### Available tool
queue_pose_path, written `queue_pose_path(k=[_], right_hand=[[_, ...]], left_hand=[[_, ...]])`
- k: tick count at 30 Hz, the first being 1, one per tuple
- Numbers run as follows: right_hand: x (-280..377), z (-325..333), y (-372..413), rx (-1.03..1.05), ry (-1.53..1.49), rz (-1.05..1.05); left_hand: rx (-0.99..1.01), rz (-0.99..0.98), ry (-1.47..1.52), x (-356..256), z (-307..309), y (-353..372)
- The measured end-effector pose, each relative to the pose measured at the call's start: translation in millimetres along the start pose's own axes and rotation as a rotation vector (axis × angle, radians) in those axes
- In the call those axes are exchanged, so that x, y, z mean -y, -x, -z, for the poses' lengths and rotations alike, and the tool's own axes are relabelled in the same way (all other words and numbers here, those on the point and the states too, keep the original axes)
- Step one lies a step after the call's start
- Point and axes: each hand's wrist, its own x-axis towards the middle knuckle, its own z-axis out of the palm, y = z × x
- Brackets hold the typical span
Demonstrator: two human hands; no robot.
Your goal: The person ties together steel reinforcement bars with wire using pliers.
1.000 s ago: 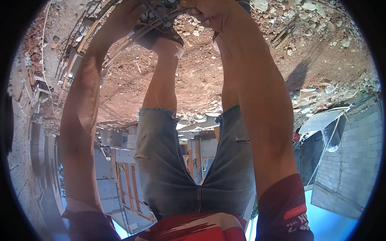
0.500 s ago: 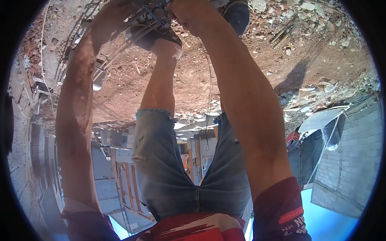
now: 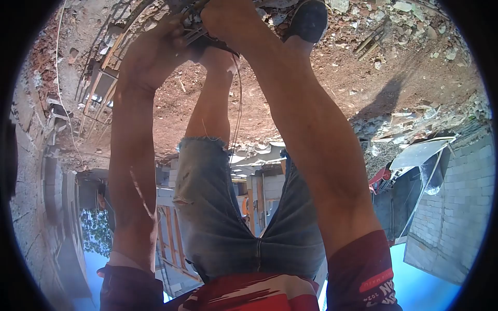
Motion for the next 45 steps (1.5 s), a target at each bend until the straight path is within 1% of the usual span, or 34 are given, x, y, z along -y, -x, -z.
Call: queue_pose_path(k=[1, 2, 3, 4, 5, 7, 8, 10, 12, 14, 16, 18, 19, 21, 23, 24, 25, 27, 28, 30, 31, 33, 34, 35, 36, 37, 38, 39, 40, 41, 43, 44, 45], right_hand=[[-5, -1, -1, 0.001, 0.001, -0.002], [-2, -2, 1, 0.031, -0.058, -0.126], [1, -2, 4, 0.062, -0.118, -0.249], [3, -2, 13, 0.066, -0.118, -0.248], [10, 0, 29, 0.07, -0.189, -0.155], [10, 0, 39, 0.07, -0.26, -0.067], [3, -4, 42, 0.012, -0.404, -0.087], [-10, -11, 41, -0.049, -0.546, -0.103], [-23, -16, 24, -0.135, -0.425, -0.227], [-27, -16, 18, -0.108, -0.461, -0.219], [-27, -17, 15, -0.075, -0.5, -0.215], [-19, -15, 17, -0.1, -0.307, -0.179], [-25, -14, 15, -0.103, -0.306, -0.187], [-32, -14, 7, -0.05, -0.459, -0.253], [-29, -18, 5, -0.069, -0.422, -0.222], [-24, -16, 6, -0.077, -0.405, -0.203], [-19, -14, 8, -0.085, -0.388, -0.184], [-13, -11, 16, 0.011, -0.161, -0.132], [-9, -11, 23, 0.013, -0.165, -0.134], [9, -11, 43, -0.126, -0.146, -0.199], [11, -14, 49, -0.125, -0.148, -0.194], [11, -20, 64, -0.235, -0.15, 0.002], [14, -22, 73, -0.235, -0.15, 0.006], [21, -24, 82, -0.23, -0.051, 0.044], [24, -26, 89, -0.224, 0.048, 0.079], [22, -28, 93, -0.226, 0.049, 0.078], [20, -31, 96, -0.221, 0.153, 0.141], [19, -32, 98, -0.217, 0.258, 0.206], [17, -32, 98, -0.263, 0.241, 0.252], [18, -29, 94, -0.265, 0.239, 0.256], [17, -25, 79, -0.529, 0.182, 0.281], [18, -24, 71, -0.5, 0.133, 0.069], [10, -25, 60, -0.491, 0.132, 0.062]], left_hand=[[0.072, 0.02, 0.01, 0, 5, -5], [0.144, 0.038, 0.019, -2, 4, -6], [0.142, 0.037, 0.021, -2, 4, -5], [0.107, 0.064, 0.018, -1, 3, -3], [0.074, 0.093, 0.013, -1, 0, 0], [0.079, 0.083, -0.026, -2, -4, 6], [0.085, 0.071, -0.065, -2, -6, 7], [0.124, 0.068, -0.069, 2, 4, 2], [0.164, 0.056, -0.076, 3, 4, 1], [0.091, -0.02, -0.139, 8, -2, 11], [0.086, -0.051, -0.126, 11, -4, 14], [0.087, -0.069, -0.11, 14, -5, 12], [0.1, -0.091, -0.125, 16, -3, 10], [0.112, -0.111, -0.138, 18, -10, 14], [0.025, -0.108, -0.101, 22, -19, 22], [0.03, -0.108, -0.1, 24, -20, 20], [0.022, -0.192, -0.221, 27, -19, 18], [0.006, -0.266, -0.345, 25, -29, 23], [0.001, -0.422, -0.569, 25, -36, 25], [-0.012, -0.576, -0.797, 22, -40, 28], [-0.036, -0.492, -0.718, 20, -39, 25], [-0.081, -0.325, -0.557, 17, -35, 17], [-0.101, -0.242, -0.475, 16, -34, 13], [-0.119, -0.157, -0.392, 12, -41, 13], [-0.116, -0.158, -0.393, 7, -47, 15], [-0.112, -0.101, -0.233, 0, -52, 17], [-0.108, -0.043, -0.074, -5, -58, 19], [-0.105, -0.043, -0.075, -2, -55, 17], [-0.108, -0.039, -0.176, 2, -48, 13], [-0.114, -0.038, -0.277, 2, -48, 13], [-0.103, -0.01, -0.298, -3, -44, 15], [-0.09, 0.028, -0.315, -4, -44, 19], [-0.097, 0.035, -0.311, -2, -44, 23]])
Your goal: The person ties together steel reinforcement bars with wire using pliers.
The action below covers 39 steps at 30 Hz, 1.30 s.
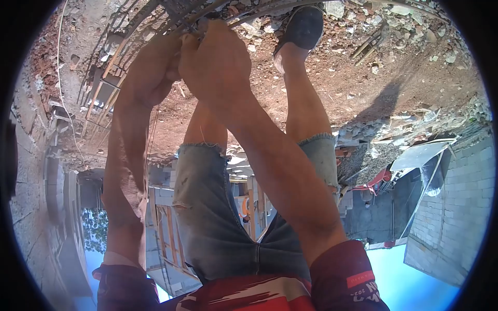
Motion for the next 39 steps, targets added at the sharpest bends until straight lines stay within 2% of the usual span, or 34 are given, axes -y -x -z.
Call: queue_pose_path(k=[2, 3, 5, 6, 8, 9, 10, 12, 13, 15, 16, 17, 18, 20, 21, 23, 24, 26, 30, 33, 35, 36, 38, 39], right_hand=[[-11, -12, -21, 0.382, -0.233, -0.304], [-14, -11, -26, 0.382, -0.233, -0.299], [-22, -2, -36, 0.439, -0.039, -0.051], [-27, 0, -41, 0.44, -0.035, -0.049], [-38, 3, -49, 0.377, 0.409, 0.398], [-41, 5, -52, 0.391, 0.415, 0.392], [-42, 6, -59, 0.403, 0.613, 0.485], [-16, 9, -84, 0.384, 0.827, 0.602], [1, 11, -94, 0.438, 0.85, 0.547], [12, 8, -101, 0.503, 0.877, 0.5], [9, 6, -107, 0.458, 0.819, 0.598], [11, 4, -109, 0.413, 0.761, 0.693], [12, 1, -107, 0.418, 0.773, 0.704], [10, -7, -97, 0.216, 0.751, 0.577], [4, -11, -95, 0.222, 0.762, 0.59], [-13, -19, -91, 0.089, 0.523, 0.453], [-23, -20, -86, 0.094, 0.528, 0.463], [-38, -18, -75, 0.086, 0.476, 0.775], [-45, -18, -66, 0.104, 0.541, 0.809], [-41, -18, -65, 0.162, 0.562, 0.758], [-36, -18, -65, 0.245, 0.617, 0.683], [-35, -20, -66, 0.246, 0.618, 0.684], [-31, -23, -67, 0.212, 0.611, 0.646], [-28, -23, -68, 0.212, 0.608, 0.646]], left_hand=[[0.099, -0.074, -0.032, -1, -1, 3], [0.099, -0.079, -0.032, -4, -1, 4], [0.01, -0.149, -0.241, -6, 0, 6], [0.011, -0.151, -0.237, -6, 5, 2], [-0.202, -0.38, -0.646, -4, 17, -14], [-0.29, -0.324, -0.456, -1, 18, -18], [-0.292, -0.316, -0.448, 4, 19, -14], [-0.286, -0.344, -0.302, 14, 14, -15], [-0.28, -0.364, -0.06, 29, 12, -18], [-0.351, -0.303, 0.033, 43, -10, -14], [-0.42, -0.247, 0.12, 48, -20, -11], [-0.412, -0.281, 0.155, 52, -26, -9], [-0.41, -0.284, 0.173, 58, -28, -14], [-0.419, -0.447, 0.216, 70, -30, -28], [-0.42, -0.449, 0.234, 69, -30, -26], [-0.329, -0.354, 0.169, 68, -25, -21], [-0.333, -0.357, 0.18, 69, -23, -23], [-0.298, -0.448, 0.198, 72, -19, -27], [-0.276, -0.452, 0.181, 68, -17, -27], [-0.28, -0.422, 0.102, 64, -18, -26], [-0.129, -0.394, 0.334, 69, -14, -31], [-0.13, -0.394, 0.336, 72, -12, -34], [0.188, -0.24, 0.775, 74, -6, -41], [0.186, -0.24, 0.773, 74, -6, -44]])
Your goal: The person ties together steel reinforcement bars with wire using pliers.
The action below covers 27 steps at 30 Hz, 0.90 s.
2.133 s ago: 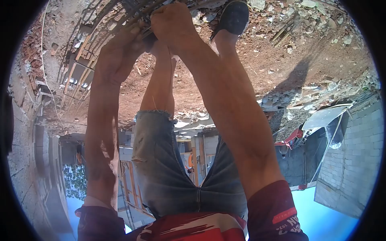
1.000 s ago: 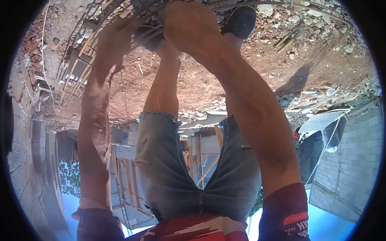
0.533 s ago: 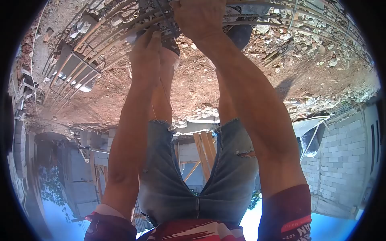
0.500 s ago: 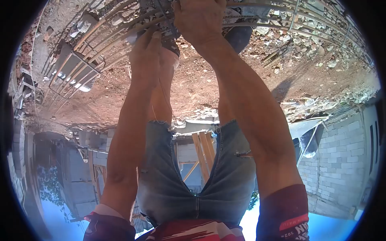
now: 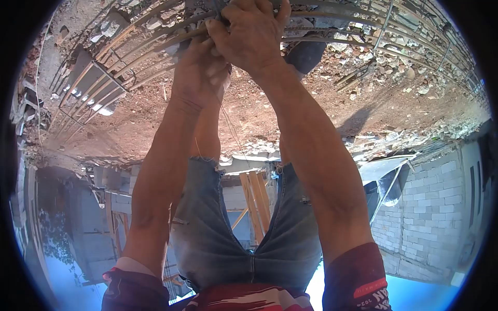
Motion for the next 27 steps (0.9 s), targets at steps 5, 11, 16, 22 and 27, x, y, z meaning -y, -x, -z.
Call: queue_pose_path(k=[5, 11, 16, 22, 27], right_hand=[[0, 8, -17, 0.055, -0.123, -0.001], [-3, 8, -16, 0.006, -0.188, 0.072], [1, 24, -22, 0.195, -0.146, 0.013], [1, 22, -29, 0.336, -0.096, -0.036], [3, 27, -27, 0.353, -0.091, -0.027]], left_hand=[[0.269, 0.022, 0.165, 4, 8, -7], [0.181, -0.047, 0.143, 8, 4, -1], [-0.536, -0.491, -0.626, 20, -28, 10], [-0.45, -1.156, -2.039, -8, -23, -7], [-0.056, -0.931, -1.853, -45, -4, -18]])
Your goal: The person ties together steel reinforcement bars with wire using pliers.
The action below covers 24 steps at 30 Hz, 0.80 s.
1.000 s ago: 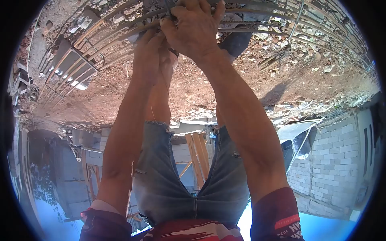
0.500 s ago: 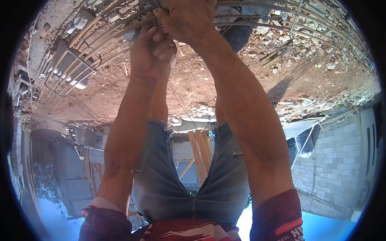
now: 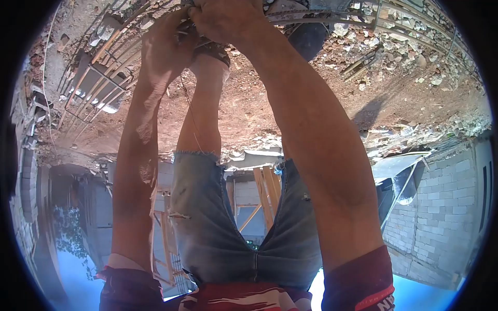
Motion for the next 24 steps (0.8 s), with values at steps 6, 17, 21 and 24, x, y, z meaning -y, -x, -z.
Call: queue_pose_path(k=[6, 17, 21, 24], right_hand=[[-2, -10, 5, 0.028, -0.011, -0.02], [54, -72, 74, -0.369, -0.76, -0.598], [65, -75, 60, -0.545, -0.926, -0.719], [68, -77, 44, -0.488, -1.255, -0.761]], left_hand=[[0.077, -0.221, -0.02, -9, 17, -16], [0.907, 0.52, 0.605, -15, 42, -65], [0.747, 0.452, 0.64, 25, 25, -57], [0.764, 0.58, 0.759, 21, 18, -59]])
